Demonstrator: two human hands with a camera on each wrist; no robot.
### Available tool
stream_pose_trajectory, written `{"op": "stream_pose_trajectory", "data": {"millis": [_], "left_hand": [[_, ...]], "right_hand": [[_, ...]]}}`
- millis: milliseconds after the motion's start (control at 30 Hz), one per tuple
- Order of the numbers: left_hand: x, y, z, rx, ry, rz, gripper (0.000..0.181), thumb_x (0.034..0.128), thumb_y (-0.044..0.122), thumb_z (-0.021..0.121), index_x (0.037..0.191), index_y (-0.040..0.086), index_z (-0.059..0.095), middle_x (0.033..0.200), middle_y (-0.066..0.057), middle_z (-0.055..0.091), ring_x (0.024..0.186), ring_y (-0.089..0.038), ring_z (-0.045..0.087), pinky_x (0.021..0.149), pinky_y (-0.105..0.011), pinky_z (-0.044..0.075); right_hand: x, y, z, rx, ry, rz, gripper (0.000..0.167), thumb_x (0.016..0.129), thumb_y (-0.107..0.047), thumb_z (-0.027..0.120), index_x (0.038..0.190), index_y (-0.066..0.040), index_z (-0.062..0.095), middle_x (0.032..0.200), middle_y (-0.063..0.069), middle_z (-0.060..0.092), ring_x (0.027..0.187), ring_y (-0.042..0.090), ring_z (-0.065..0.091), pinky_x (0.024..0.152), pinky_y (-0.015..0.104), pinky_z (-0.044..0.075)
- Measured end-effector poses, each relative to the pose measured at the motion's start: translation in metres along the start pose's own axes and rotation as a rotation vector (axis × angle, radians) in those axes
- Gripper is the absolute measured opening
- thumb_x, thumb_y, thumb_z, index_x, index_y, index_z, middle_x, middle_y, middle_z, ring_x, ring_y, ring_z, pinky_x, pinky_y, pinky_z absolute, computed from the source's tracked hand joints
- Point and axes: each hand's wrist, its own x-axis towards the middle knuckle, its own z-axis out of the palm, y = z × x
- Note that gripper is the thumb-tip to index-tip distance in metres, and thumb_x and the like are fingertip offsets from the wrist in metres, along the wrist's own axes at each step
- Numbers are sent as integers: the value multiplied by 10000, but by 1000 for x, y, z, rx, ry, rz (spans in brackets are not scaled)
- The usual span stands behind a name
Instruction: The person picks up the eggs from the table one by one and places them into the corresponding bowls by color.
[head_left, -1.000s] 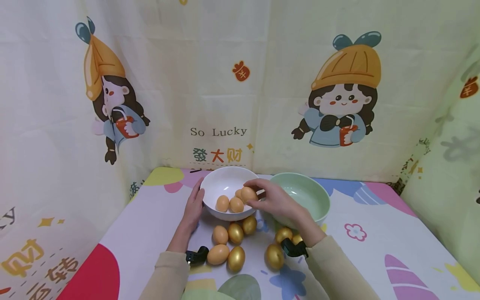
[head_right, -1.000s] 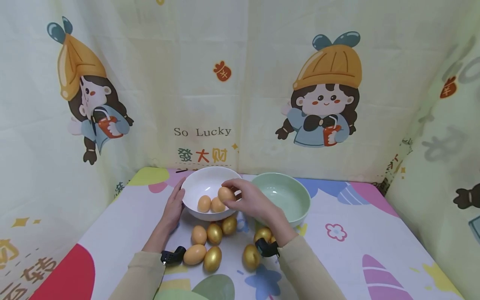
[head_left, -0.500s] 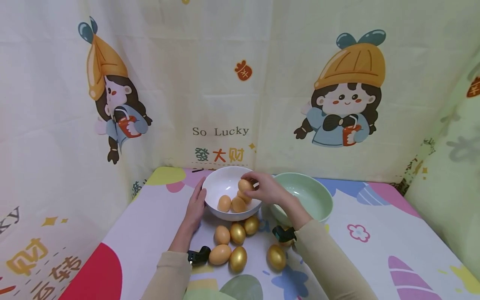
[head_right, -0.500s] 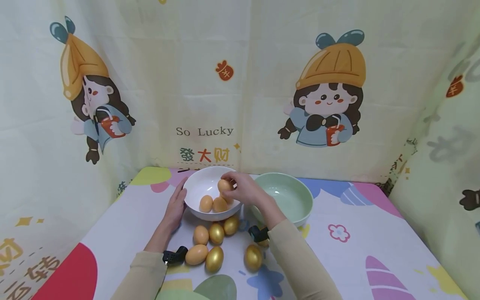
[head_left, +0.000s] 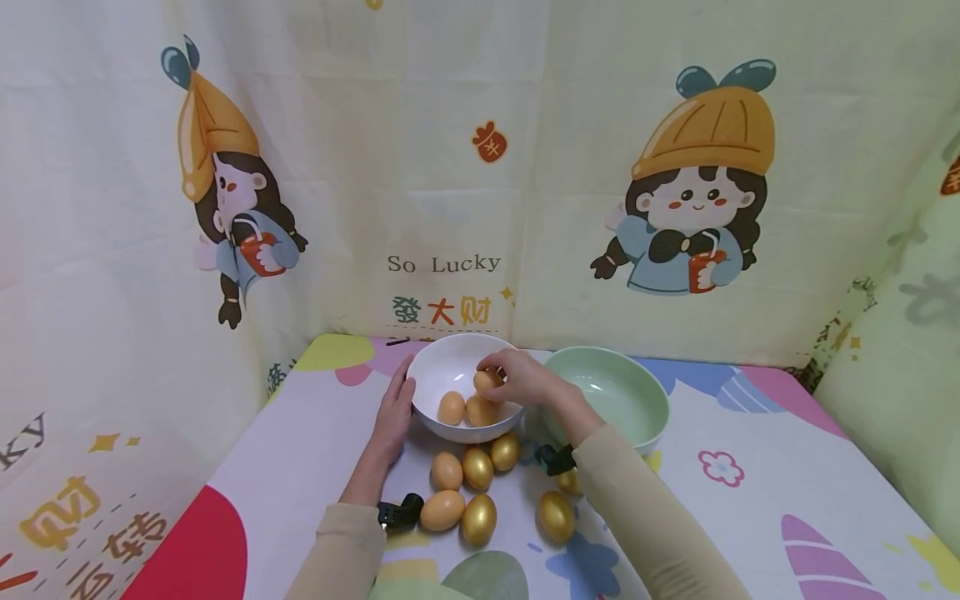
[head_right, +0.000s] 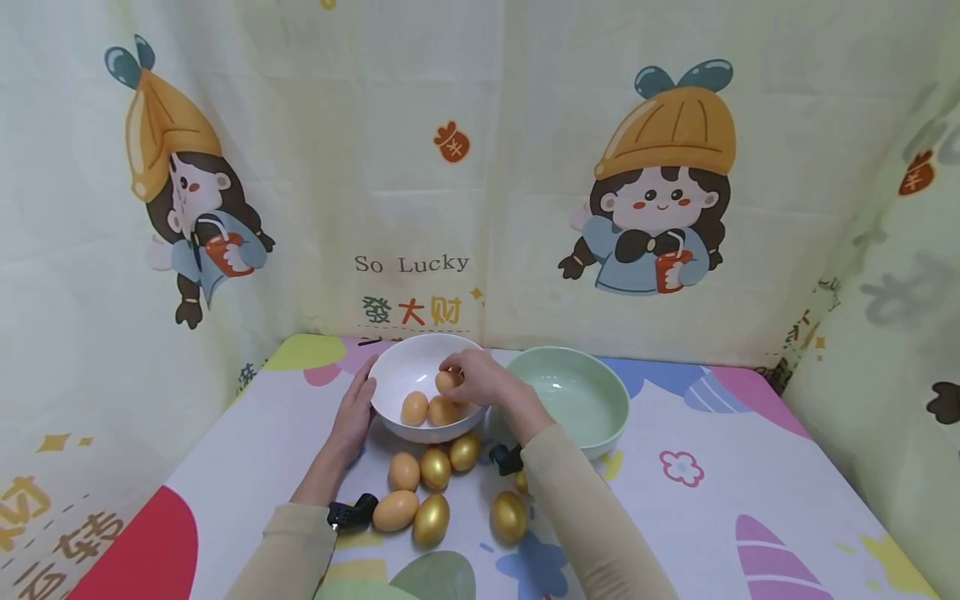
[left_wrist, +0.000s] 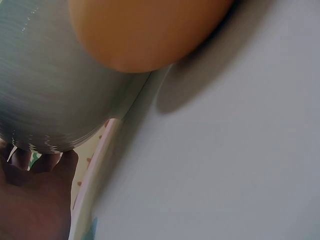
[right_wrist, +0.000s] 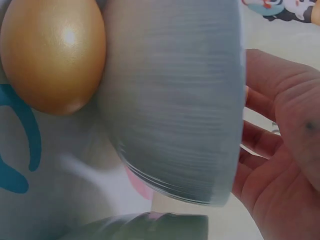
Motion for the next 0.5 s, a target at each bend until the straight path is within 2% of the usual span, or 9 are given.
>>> {"op": "stream_pose_trajectory", "data": {"millis": [200, 367, 500], "left_hand": [[0, 0, -1, -7, -1, -1, 564, 1096, 412, 349, 1621, 235, 241, 1651, -31, 248, 1495, -273, 246, 1182, -489, 252], [1, 0, -1, -13, -1, 0, 558, 1098, 399, 351, 1621, 238, 243, 1650, -29, 251, 1493, -277, 250, 1179, -494, 256], [0, -1, 0, -19, 0, 5, 552, 1101, 378, 352, 1620, 221, 246, 1649, -33, 252, 1496, -273, 243, 1183, -485, 251]], "right_hand": [[5, 1, 4, 11, -15, 26, 354, 896, -143, 773, 1220, -30, 688, 1070, 40, 639, 977, 204, 552, 917, 327, 500], [8, 3, 8, -45, -12, 30, 333, 866, -142, 783, 1166, -27, 700, 1041, 40, 648, 962, 198, 555, 917, 319, 491], [9, 3, 11, -93, -26, 23, 302, 822, -113, 806, 1094, -28, 705, 956, 35, 644, 893, 190, 559, 849, 301, 500]]}}
